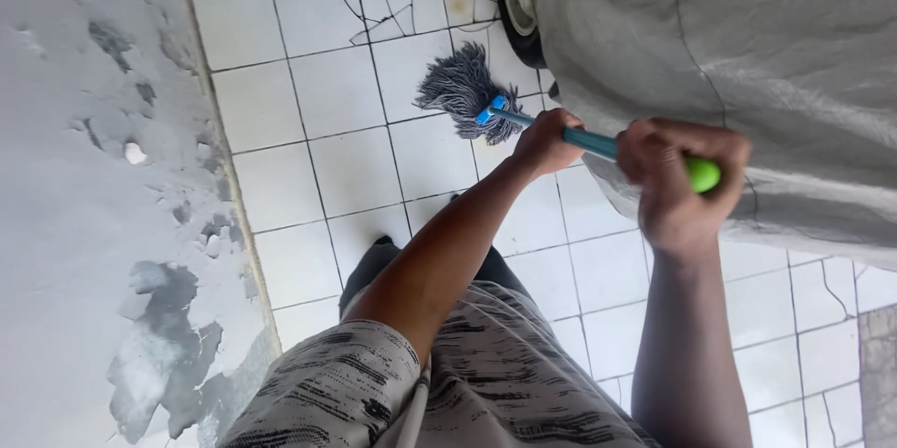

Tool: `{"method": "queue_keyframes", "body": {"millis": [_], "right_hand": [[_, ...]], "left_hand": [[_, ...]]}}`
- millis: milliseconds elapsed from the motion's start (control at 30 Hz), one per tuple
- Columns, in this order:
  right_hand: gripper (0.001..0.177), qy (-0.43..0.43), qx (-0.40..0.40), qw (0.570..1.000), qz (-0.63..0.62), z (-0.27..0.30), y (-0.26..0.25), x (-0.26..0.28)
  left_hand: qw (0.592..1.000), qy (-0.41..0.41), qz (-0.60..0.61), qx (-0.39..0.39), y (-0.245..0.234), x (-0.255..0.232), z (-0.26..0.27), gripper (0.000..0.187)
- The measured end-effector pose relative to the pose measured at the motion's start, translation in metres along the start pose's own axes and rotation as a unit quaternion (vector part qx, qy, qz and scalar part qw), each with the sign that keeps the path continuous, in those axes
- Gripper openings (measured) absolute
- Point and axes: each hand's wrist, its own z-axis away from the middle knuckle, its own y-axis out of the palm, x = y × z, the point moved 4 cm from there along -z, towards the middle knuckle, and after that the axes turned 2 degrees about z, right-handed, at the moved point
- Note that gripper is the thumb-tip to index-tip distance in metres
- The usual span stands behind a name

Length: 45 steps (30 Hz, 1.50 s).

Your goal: Mopping a tiled floor area next to a covered car and wringing the mop into a bucket.

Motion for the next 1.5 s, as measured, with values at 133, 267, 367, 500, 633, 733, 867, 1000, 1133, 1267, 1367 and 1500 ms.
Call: {"method": "queue_keyframes", "body": {"millis": [133,267,367,500,633,733,867,1000,1133,1267,1367,1500], "right_hand": [[0.008,-0.037,-0.07,0.996,-0.037,0.02,-0.041,-0.005],[0.024,-0.004,-0.143,0.976,-0.162,0.053,-0.053,-0.025],[0.03,0.009,-0.14,0.97,-0.196,0.072,-0.016,-0.029],[0.029,0.05,-0.093,0.954,-0.28,0.085,0.075,-0.03],[0.032,0.024,0.015,0.961,-0.275,0.099,0.183,-0.005],[0.033,0.073,0.079,0.946,-0.305,0.118,0.251,-0.002],[0.038,0.177,0.115,0.925,-0.316,0.153,0.298,0.003],[0.044,0.169,0.161,0.916,-0.327,0.173,0.301,0.02],[0.044,0.131,0.183,0.921,-0.318,0.179,0.272,0.049],[0.03,0.089,0.193,0.945,-0.249,0.197,0.224,0.076],[0.024,0.076,0.165,0.97,-0.162,0.205,0.178,0.085],[0.021,0.093,0.113,0.989,-0.022,0.235,0.091,0.101]], "left_hand": [[0.995,-0.089,-0.032,0.045,0.01,-0.039,0.019,0.026],[0.988,-0.117,-0.094,0.024,-0.009,-0.028,0.05,0.026],[0.98,-0.158,-0.115,0.037,-0.039,-0.01,0.101,0.028],[0.961,-0.25,-0.113,0.017,-0.088,0.053,0.177,0.033],[0.951,-0.279,-0.111,-0.079,-0.145,0.112,0.269,0.033],[0.937,-0.287,-0.1,-0.172,-0.177,0.168,0.329,0.03],[0.939,-0.228,-0.08,-0.246,-0.185,0.23,0.386,0.022],[0.946,-0.153,-0.091,-0.271,-0.175,0.237,0.4,0.019],[0.956,-0.135,-0.025,-0.261,-0.155,0.182,0.394,0.021],[0.963,-0.041,-0.04,-0.265,-0.118,0.129,0.366,0.034],[0.962,0.036,-0.02,-0.269,-0.083,0.102,0.328,0.033],[0.986,0.015,0.047,-0.158,0.001,0.048,0.278,0.039]]}}
